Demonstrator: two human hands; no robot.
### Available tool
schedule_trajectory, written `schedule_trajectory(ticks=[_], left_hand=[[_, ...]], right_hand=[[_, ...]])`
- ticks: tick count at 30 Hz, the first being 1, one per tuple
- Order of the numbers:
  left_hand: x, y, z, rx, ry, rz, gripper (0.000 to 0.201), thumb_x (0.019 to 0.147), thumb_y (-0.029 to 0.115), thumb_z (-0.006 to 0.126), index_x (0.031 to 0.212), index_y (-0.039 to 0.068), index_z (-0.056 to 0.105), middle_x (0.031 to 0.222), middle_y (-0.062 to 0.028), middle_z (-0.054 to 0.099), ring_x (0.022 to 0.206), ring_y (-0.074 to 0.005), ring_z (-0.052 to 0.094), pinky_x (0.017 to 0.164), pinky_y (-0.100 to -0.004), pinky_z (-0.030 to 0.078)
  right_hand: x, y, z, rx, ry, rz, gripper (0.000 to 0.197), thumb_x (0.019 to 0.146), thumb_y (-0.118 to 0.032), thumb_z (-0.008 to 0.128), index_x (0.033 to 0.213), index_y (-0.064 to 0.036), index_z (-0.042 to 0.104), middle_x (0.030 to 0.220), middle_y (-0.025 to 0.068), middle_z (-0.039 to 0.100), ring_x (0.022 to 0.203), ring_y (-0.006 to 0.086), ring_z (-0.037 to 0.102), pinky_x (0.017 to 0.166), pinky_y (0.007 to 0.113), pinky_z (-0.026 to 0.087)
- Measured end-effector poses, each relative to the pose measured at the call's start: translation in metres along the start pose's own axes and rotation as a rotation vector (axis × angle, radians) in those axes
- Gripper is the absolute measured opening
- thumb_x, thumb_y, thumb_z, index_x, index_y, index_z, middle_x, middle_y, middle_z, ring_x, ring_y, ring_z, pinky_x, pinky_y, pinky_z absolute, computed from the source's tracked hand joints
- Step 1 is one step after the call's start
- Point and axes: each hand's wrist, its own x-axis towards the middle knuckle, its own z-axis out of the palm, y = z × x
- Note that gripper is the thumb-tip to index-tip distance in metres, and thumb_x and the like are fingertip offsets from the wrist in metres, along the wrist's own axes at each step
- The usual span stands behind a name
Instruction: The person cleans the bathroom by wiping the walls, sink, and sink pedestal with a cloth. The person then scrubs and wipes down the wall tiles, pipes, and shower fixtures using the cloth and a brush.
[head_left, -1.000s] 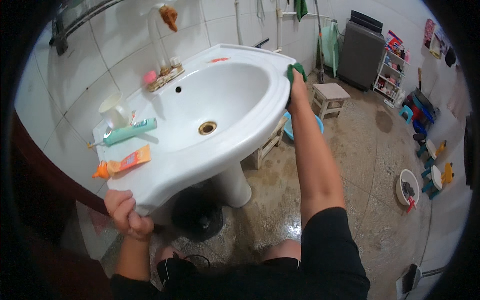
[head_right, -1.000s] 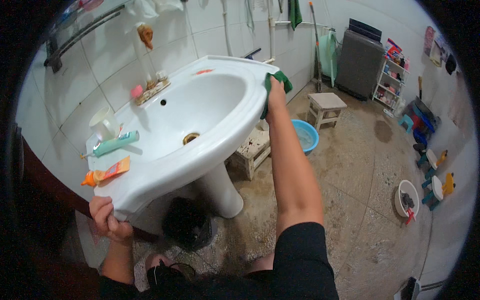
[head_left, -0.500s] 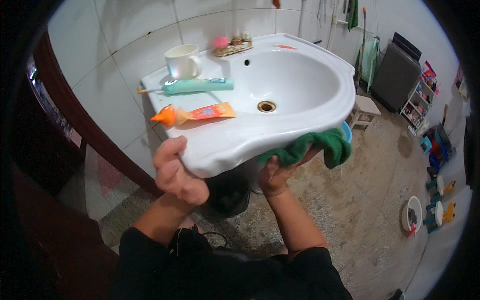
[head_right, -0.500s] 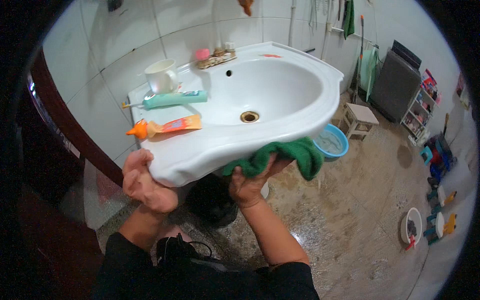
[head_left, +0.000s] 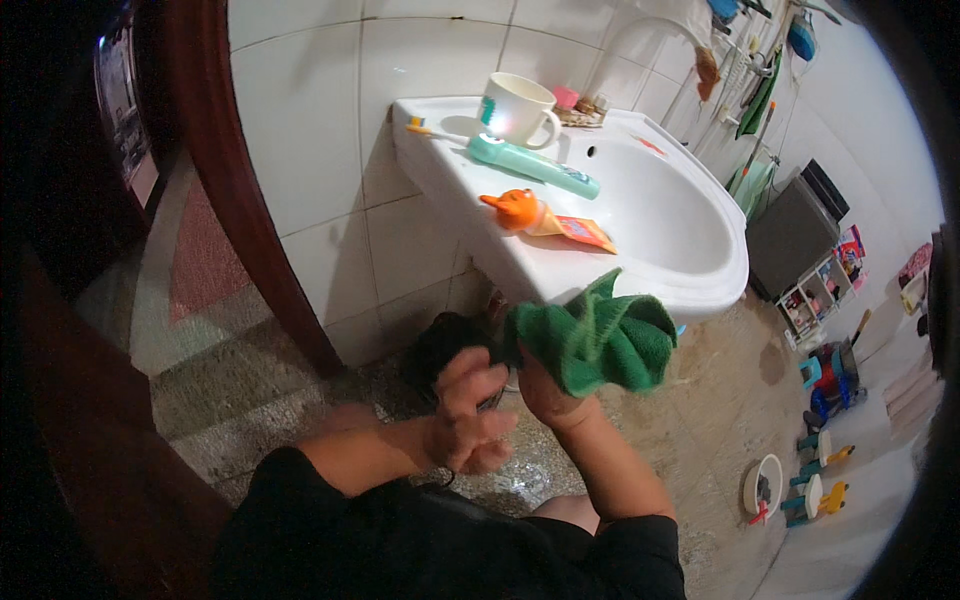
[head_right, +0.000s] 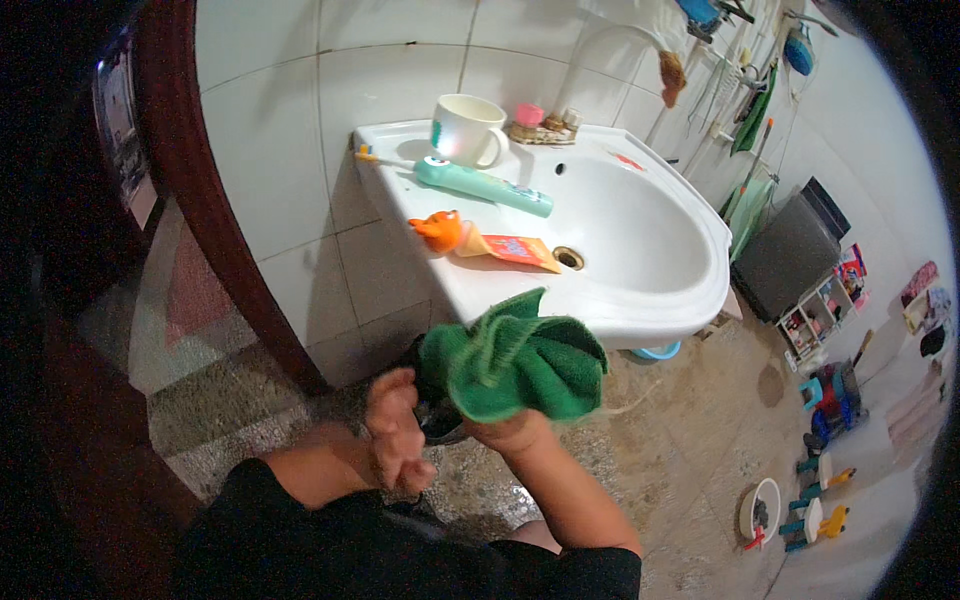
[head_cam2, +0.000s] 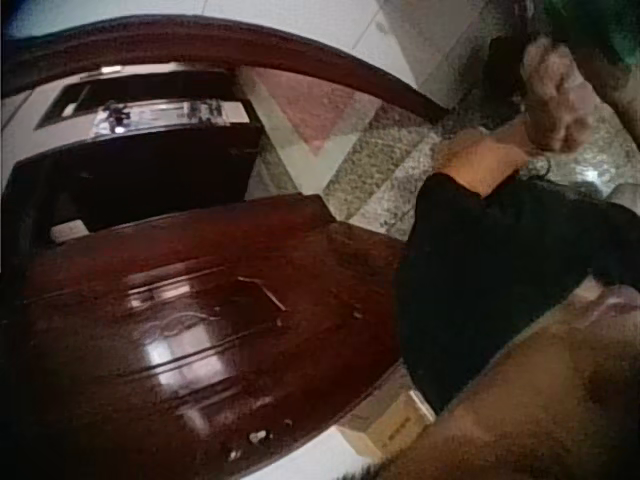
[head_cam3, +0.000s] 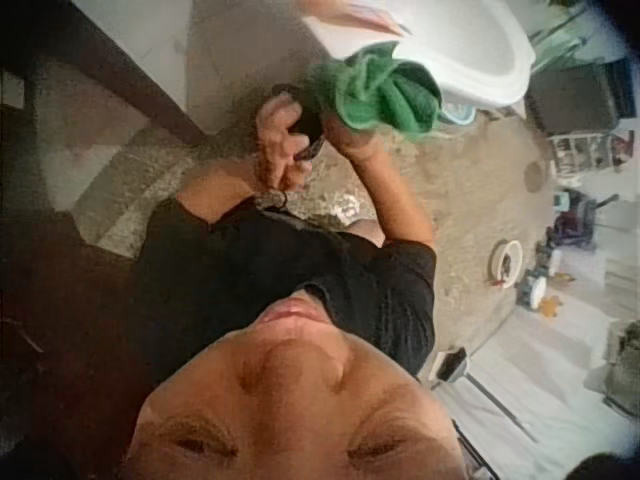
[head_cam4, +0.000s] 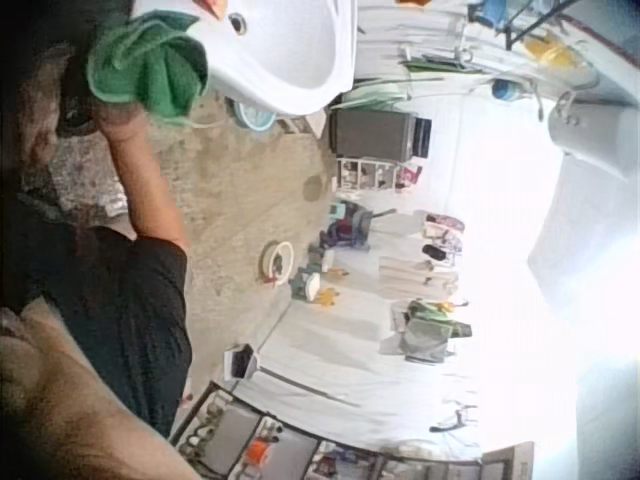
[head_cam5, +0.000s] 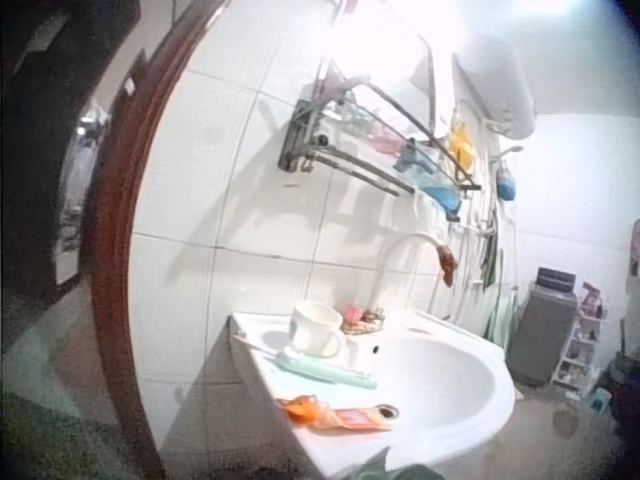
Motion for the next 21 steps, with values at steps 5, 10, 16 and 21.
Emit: schedule_trajectory(ticks=[5,10,16,21], left_hand=[[0.015,0.029,-0.001,-0.116,-0.085,-0.174,0.051,0.089,0.024,0.049,0.132,0.001,0.035,0.14,-0.025,0.024,0.128,-0.0424,0.025,0.104,-0.0489,0.021],[0.023,0.033,0.013,-0.475,0.053,-0.642,0.06,0.091,0.024,0.042,0.138,-0.005,0.017,0.143,-0.0264,0.016,0.133,-0.0381,0.015,0.108,-0.0445,0.012],[0.018,0.024,0.025,-0.347,-0.038,-0.534,0.05,0.094,0.026,0.036,0.132,-0.006,0.029,0.133,-0.0194,0.034,0.123,-0.0308,0.033,0.103,-0.0419,0.021],[-0.018,-0.015,0.059,0.137,-0.041,-0.551,0.046,0.094,0.022,0.043,0.131,-0.002,0.032,0.12,-0.0242,0.043,0.107,-0.0376,0.044,0.093,-0.043,0.033]], right_hand=[[0.02,-0.024,-0.021,0.05,-0.147,0.101,0.044,0.082,-0.03,0.052,0.12,-0.0089,0.052,0.129,0.012,0.046,0.122,0.0317,0.04,0.102,0.05,0.028],[0.035,-0.044,-0.053,-0.556,-0.378,-0.314,0.037,0.07,-0.023,0.053,0.103,-0.0076,0.062,0.121,0.0074,0.051,0.121,0.0236,0.039,0.106,0.051,0.024],[0.061,-0.053,-0.097,-0.245,-0.537,-0.34,0.019,0.067,-0.016,0.058,0.08,-0.0021,0.061,0.107,0.0125,0.058,0.116,0.0304,0.044,0.102,0.051,0.031],[0.065,-0.05,-0.122,-0.222,0.022,-0.34,0.008,0.073,0.001,0.057,0.081,0.0011,0.058,0.096,0.0169,0.062,0.099,0.0349,0.057,0.086,0.046,0.045]])
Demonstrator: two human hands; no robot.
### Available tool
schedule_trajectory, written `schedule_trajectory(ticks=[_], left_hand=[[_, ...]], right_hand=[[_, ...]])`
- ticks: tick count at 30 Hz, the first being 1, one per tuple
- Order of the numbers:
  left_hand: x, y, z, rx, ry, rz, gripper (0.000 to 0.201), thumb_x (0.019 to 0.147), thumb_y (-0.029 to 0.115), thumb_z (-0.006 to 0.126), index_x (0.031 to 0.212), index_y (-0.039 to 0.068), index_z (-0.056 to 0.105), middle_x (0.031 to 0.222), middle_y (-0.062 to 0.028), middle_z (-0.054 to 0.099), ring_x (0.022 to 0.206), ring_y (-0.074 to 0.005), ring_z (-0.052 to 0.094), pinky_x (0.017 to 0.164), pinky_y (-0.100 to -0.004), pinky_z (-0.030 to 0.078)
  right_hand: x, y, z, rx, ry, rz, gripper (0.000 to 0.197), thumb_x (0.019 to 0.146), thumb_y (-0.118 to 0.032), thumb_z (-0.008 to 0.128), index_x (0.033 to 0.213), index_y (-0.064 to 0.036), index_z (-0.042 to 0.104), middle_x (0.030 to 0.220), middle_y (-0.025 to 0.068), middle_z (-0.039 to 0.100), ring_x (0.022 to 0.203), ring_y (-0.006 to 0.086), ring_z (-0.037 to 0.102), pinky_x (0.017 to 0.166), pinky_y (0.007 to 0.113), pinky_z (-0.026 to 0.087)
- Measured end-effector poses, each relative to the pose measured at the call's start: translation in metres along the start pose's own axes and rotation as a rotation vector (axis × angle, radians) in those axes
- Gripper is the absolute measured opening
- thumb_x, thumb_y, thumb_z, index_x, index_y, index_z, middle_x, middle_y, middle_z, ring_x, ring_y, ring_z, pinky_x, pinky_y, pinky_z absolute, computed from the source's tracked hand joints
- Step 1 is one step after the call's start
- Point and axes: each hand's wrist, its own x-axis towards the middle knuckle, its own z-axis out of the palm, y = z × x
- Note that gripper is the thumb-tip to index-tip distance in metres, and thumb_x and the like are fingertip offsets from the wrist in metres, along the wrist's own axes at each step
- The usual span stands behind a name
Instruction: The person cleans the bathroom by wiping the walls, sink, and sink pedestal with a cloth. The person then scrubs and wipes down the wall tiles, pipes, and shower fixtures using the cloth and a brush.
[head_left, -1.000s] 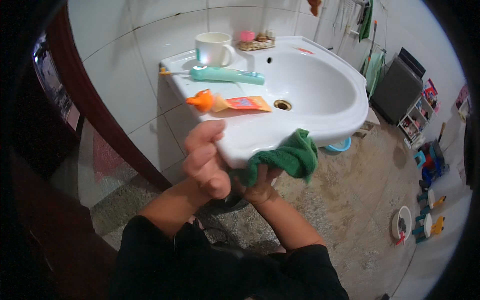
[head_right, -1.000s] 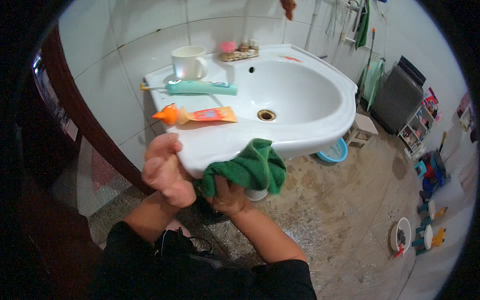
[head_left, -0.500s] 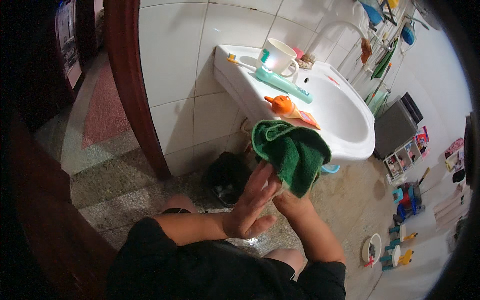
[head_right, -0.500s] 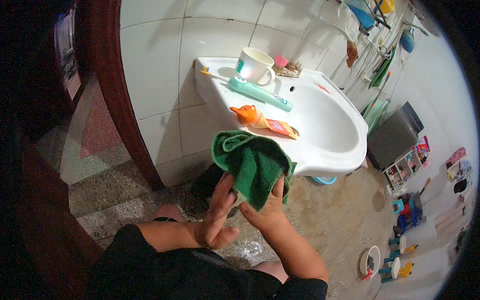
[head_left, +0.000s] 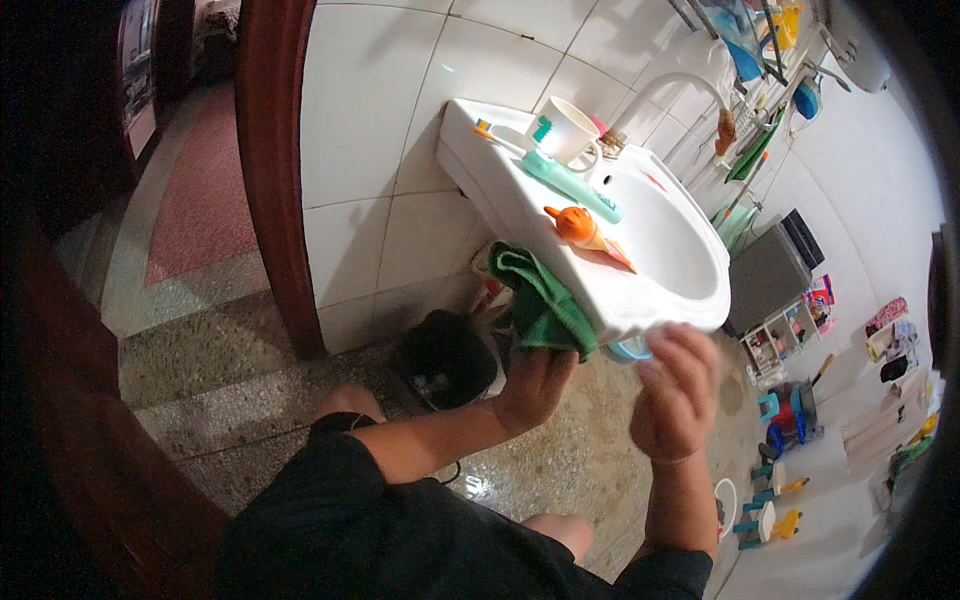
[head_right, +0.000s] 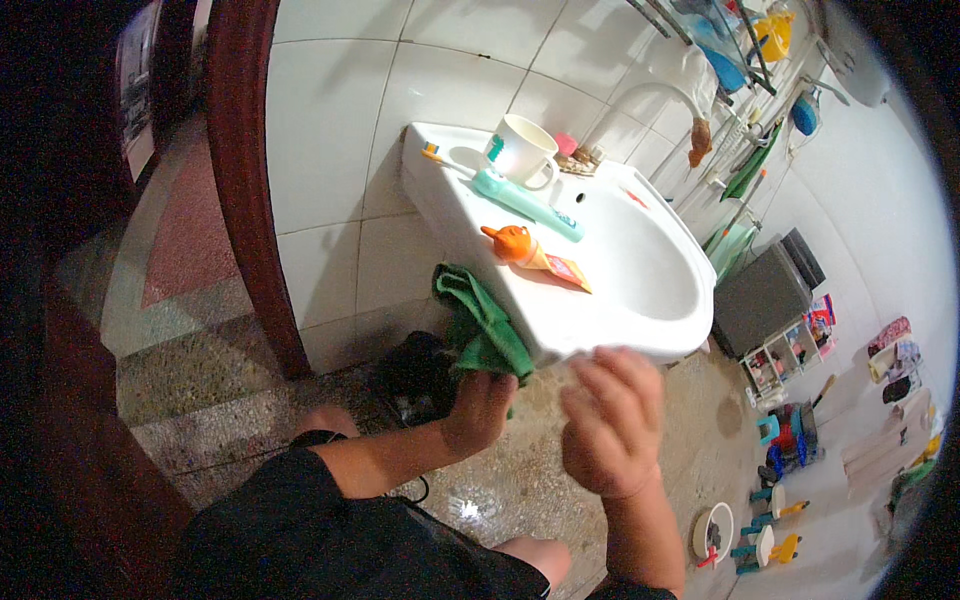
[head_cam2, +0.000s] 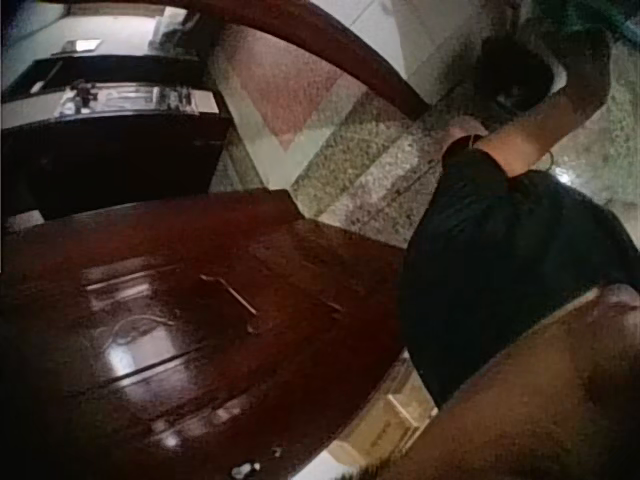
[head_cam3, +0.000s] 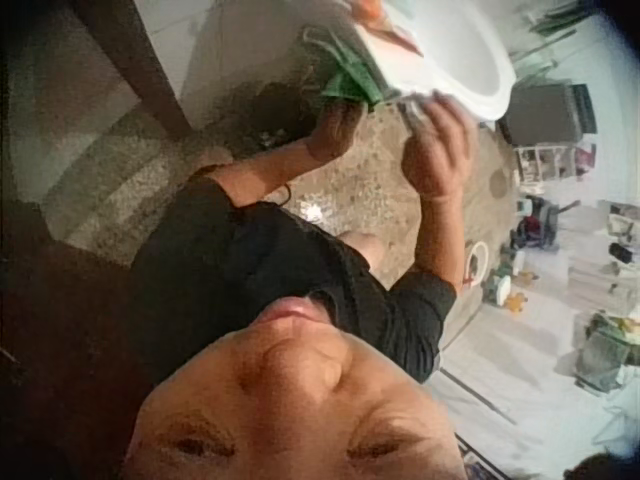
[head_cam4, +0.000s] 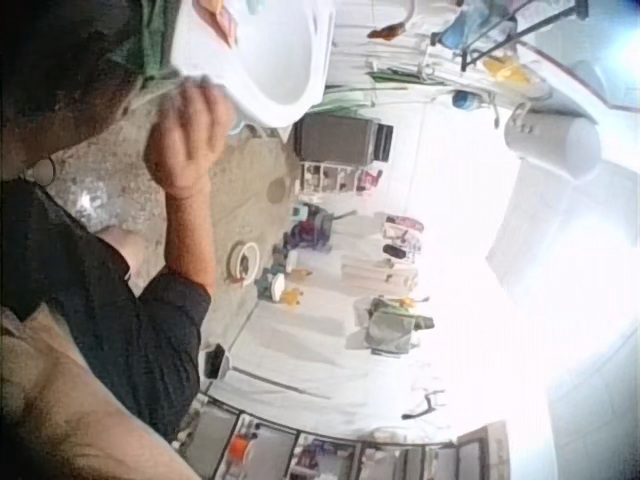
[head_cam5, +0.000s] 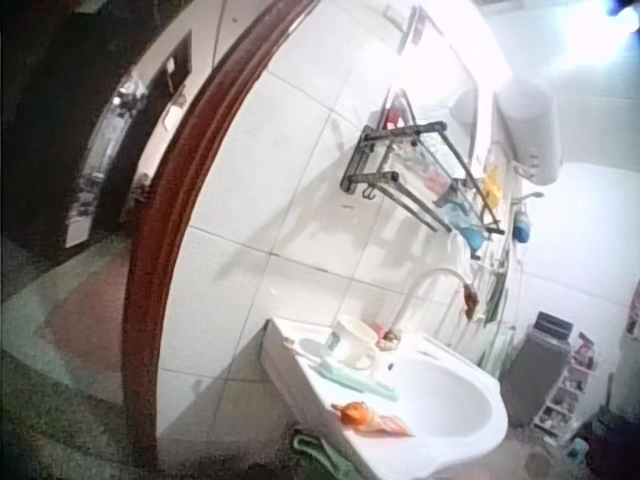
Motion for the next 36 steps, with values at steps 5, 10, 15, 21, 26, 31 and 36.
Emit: schedule_trajectory(ticks=[5,10,15,21,26,31,36], left_hand=[[0.025,-0.003,0.014,-0.151,0.125,-0.05,0.043,0.094,0.019,0.043,0.129,-0.004,0.036,0.125,-0.0288,0.039,0.108,-0.0414,0.043,0.091,-0.0417,0.036],[0.073,-0.042,-0.007,0.001,0.322,-0.14,0.039,0.094,0.02,0.042,0.123,-0.006,0.041,0.115,-0.0297,0.047,0.104,-0.0392,0.048,0.091,-0.0407,0.036],[0.159,-0.079,-0.063,-0.462,0.495,-0.523,0.053,0.093,0.038,0.03,0.117,-0.005,0.048,0.105,-0.0297,0.051,0.096,-0.0409,0.049,0.09,-0.0422,0.037],[0.09,-0.107,-0.026,-0.356,0.395,-0.481,0.038,0.095,0.024,0.036,0.121,-0.002,0.044,0.115,-0.0271,0.045,0.107,-0.04,0.043,0.095,-0.0438,0.032],[0.064,-0.048,-0.037,-0.111,0.216,-0.129,0.03,0.092,0.016,0.04,0.116,-0.002,0.047,0.109,-0.0254,0.048,0.1,-0.0384,0.048,0.089,-0.0427,0.035],[0.159,-0.108,-0.073,-0.148,0.425,-0.226,0.027,0.092,0.021,0.041,0.1,-0.003,0.052,0.098,-0.0222,0.051,0.089,-0.0365,0.045,0.081,-0.0439,0.035],[0.141,-0.106,-0.063,-0.088,0.372,-0.259,0.023,0.091,0.014,0.042,0.106,-0.002,0.049,0.105,-0.023,0.047,0.094,-0.0366,0.044,0.083,-0.0445,0.034]], right_hand=[[0.004,0.048,0.025,-0.117,0.098,0.197,0.016,0.078,0.003,0.052,0.091,0.0003,0.059,0.101,0.0169,0.06,0.103,0.0334,0.054,0.089,0.041,0.042],[-0.017,0.081,0.047,0.035,0.195,0.509,0.016,0.082,0.002,0.05,0.097,0.0017,0.058,0.099,0.0169,0.059,0.101,0.0306,0.054,0.089,0.037,0.041],[-0.015,0.076,0.062,0.158,0.231,0.661,0.017,0.086,0.0,0.045,0.098,0.003,0.057,0.096,0.0153,0.059,0.092,0.0244,0.055,0.081,0.033,0.043],[-0.017,0.078,0.066,0.18,0.238,0.691,0.018,0.086,-0.002,0.046,0.1,0.003,0.057,0.095,0.0148,0.059,0.089,0.0231,0.056,0.078,0.031,0.044],[-0.019,0.078,0.064,0.166,0.234,0.675,0.02,0.086,-0.003,0.045,0.102,0.0028,0.056,0.097,0.0147,0.058,0.091,0.0228,0.056,0.079,0.031,0.044],[-0.017,0.076,0.062,0.153,0.207,0.701,0.022,0.086,-0.003,0.043,0.103,0.0027,0.057,0.098,0.0147,0.057,0.091,0.0226,0.056,0.078,0.032,0.044],[-0.019,0.076,0.06,0.166,0.203,0.761,0.023,0.086,-0.004,0.043,0.103,0.0035,0.056,0.097,0.0154,0.057,0.091,0.0218,0.056,0.076,0.031,0.045]])
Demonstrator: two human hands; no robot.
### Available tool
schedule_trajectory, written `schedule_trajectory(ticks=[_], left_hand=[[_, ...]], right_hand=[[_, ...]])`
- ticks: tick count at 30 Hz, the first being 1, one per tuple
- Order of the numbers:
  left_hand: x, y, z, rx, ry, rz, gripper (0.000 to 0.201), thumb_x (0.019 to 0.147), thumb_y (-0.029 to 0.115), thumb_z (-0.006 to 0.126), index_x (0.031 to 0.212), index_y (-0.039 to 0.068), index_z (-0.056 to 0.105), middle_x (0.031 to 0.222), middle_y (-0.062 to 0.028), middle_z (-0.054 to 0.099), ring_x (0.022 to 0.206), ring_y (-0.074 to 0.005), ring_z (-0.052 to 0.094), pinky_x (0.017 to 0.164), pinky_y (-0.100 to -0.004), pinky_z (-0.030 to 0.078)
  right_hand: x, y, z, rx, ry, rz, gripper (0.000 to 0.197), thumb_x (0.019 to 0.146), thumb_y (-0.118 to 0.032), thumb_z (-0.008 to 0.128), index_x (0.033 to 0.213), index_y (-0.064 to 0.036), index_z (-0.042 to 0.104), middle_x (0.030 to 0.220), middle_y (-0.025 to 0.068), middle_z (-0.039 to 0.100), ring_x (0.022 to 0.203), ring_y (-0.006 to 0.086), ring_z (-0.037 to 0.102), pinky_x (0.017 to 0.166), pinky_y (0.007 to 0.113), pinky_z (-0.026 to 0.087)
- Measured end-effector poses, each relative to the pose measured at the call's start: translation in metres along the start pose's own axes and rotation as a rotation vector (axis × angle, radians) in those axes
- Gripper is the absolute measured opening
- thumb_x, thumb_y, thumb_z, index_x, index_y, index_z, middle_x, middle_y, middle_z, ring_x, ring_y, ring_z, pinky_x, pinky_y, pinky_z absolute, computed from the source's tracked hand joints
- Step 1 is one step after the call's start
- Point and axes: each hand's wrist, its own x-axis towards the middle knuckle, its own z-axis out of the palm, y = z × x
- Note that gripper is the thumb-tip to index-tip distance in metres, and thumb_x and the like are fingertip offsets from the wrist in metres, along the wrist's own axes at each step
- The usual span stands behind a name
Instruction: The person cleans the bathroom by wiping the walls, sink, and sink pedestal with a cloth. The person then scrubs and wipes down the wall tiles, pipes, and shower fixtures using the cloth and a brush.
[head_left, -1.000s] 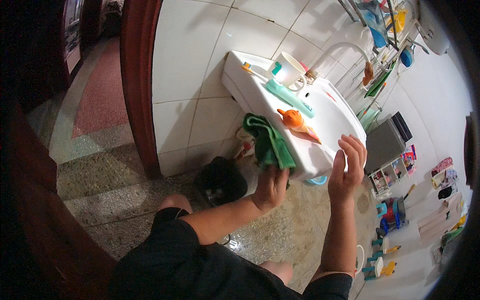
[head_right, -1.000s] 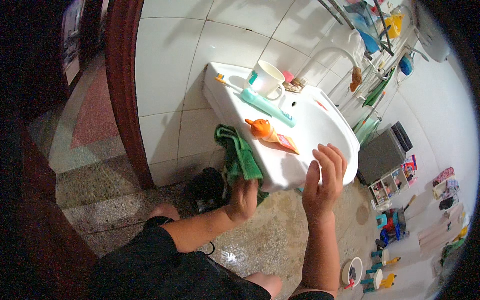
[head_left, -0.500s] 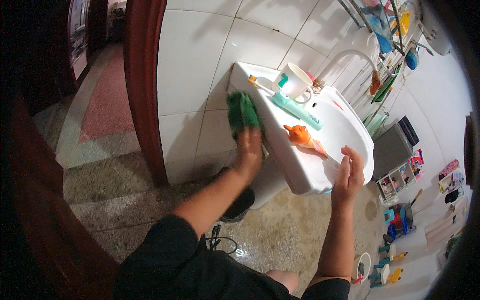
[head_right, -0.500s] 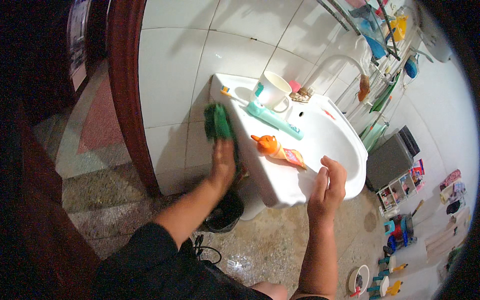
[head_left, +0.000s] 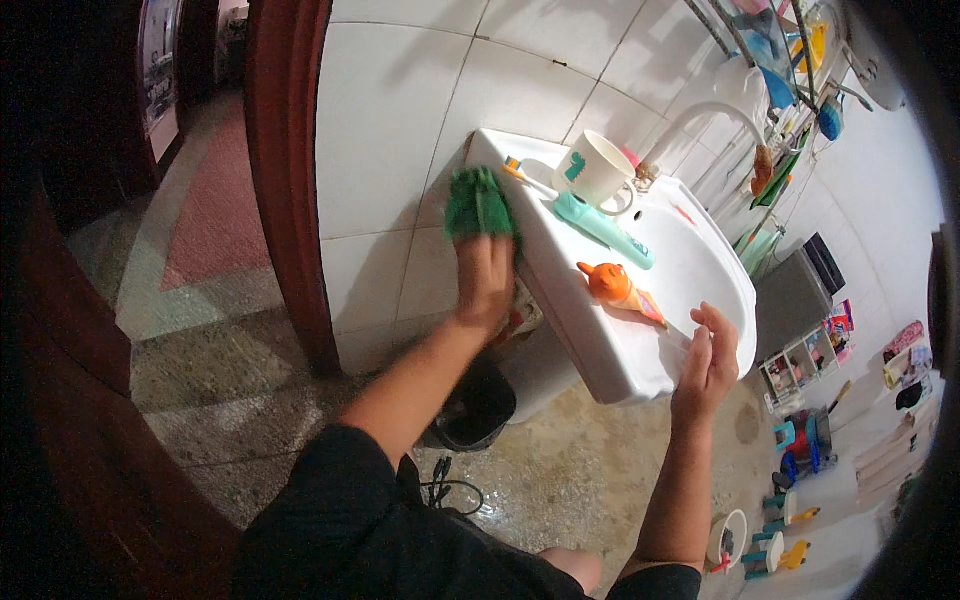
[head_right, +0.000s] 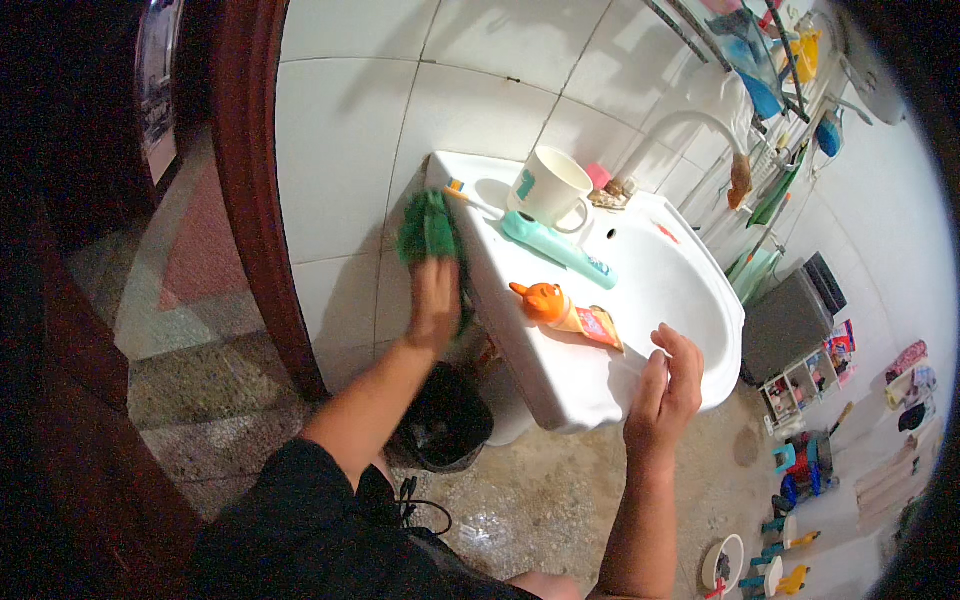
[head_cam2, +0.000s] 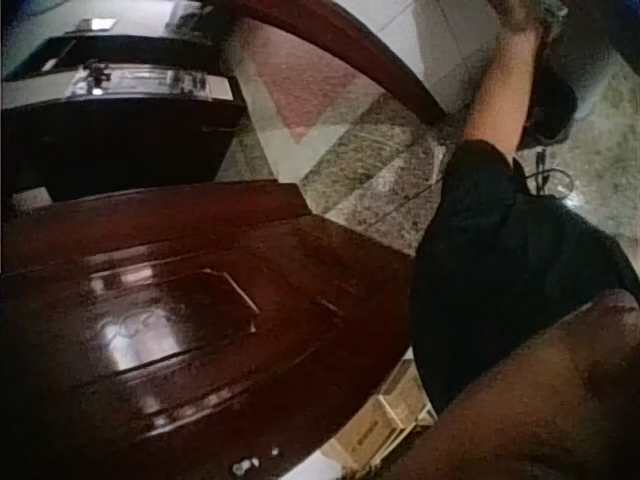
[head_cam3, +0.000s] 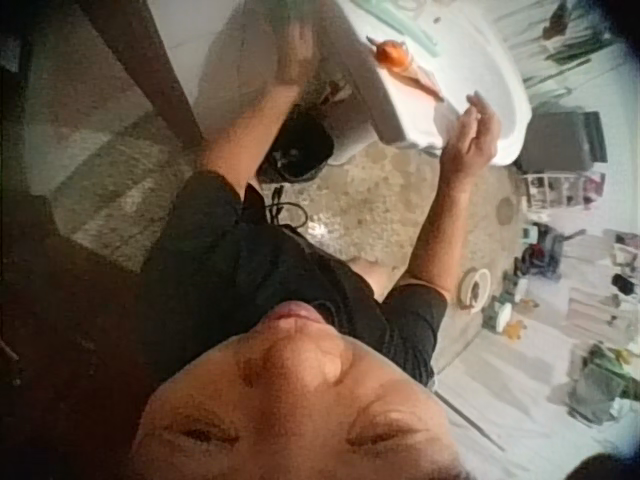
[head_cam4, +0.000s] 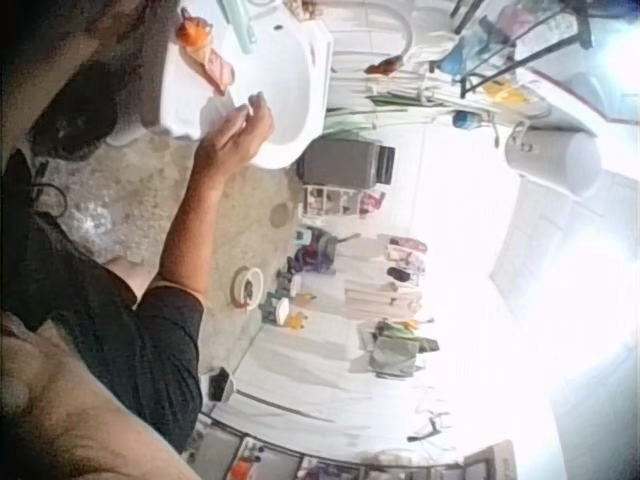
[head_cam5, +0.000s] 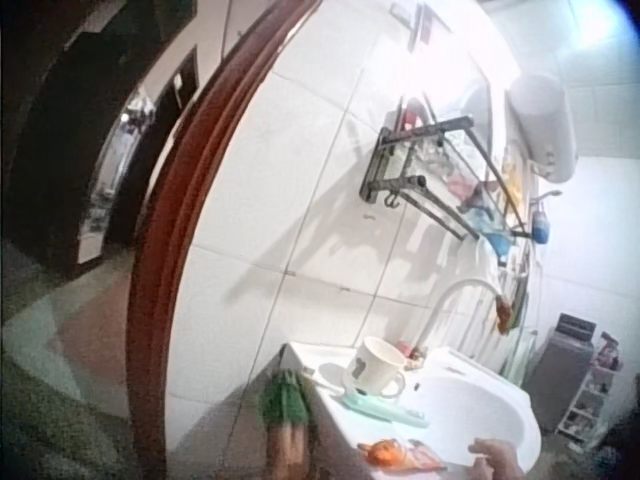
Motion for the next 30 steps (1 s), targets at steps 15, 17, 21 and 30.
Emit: schedule_trajectory(ticks=[15,17,21,30], left_hand=[[0.063,-0.01,-0.02,0.224,0.024,0.065,0.024,0.089,0.017,0.044,0.096,-0.003,0.055,0.102,-0.0219,0.052,0.093,-0.0371,0.046,0.085,-0.0457,0.034],[0.021,-0.004,-0.002,0.107,-0.034,0.019,0.027,0.09,0.016,0.045,0.107,-0.003,0.051,0.106,-0.0222,0.05,0.098,-0.0357,0.046,0.088,-0.0452,0.032],[-0.024,-0.002,0.006,0.174,0.062,0.245,0.034,0.092,0.015,0.041,0.124,0.001,0.044,0.116,-0.0223,0.043,0.108,-0.0368,0.041,0.098,-0.0451,0.027],[0.014,-0.017,0.001,0.014,0.149,0.052,0.026,0.09,0.017,0.045,0.103,-0.003,0.054,0.103,-0.0256,0.051,0.101,-0.0405,0.041,0.089,-0.0462,0.031]], right_hand=[[0.0,-0.004,0.008,0.089,-0.011,0.023,0.023,0.086,-0.004,0.043,0.103,0.0045,0.057,0.094,0.0154,0.058,0.086,0.0208,0.057,0.075,0.031,0.046],[0.0,-0.001,-0.005,0.055,-0.027,0.024,0.023,0.086,-0.005,0.043,0.102,0.0044,0.057,0.093,0.0149,0.057,0.085,0.0204,0.057,0.075,0.031,0.046],[0.0,0.0,0.003,0.053,-0.018,0.044,0.024,0.087,-0.006,0.042,0.103,0.004,0.057,0.092,0.0137,0.058,0.084,0.0194,0.057,0.076,0.03,0.045],[-0.004,0.002,0.007,0.088,-0.008,0.055,0.025,0.089,-0.009,0.042,0.104,0.002,0.058,0.09,0.0112,0.059,0.085,0.017,0.055,0.075,0.028,0.043]])
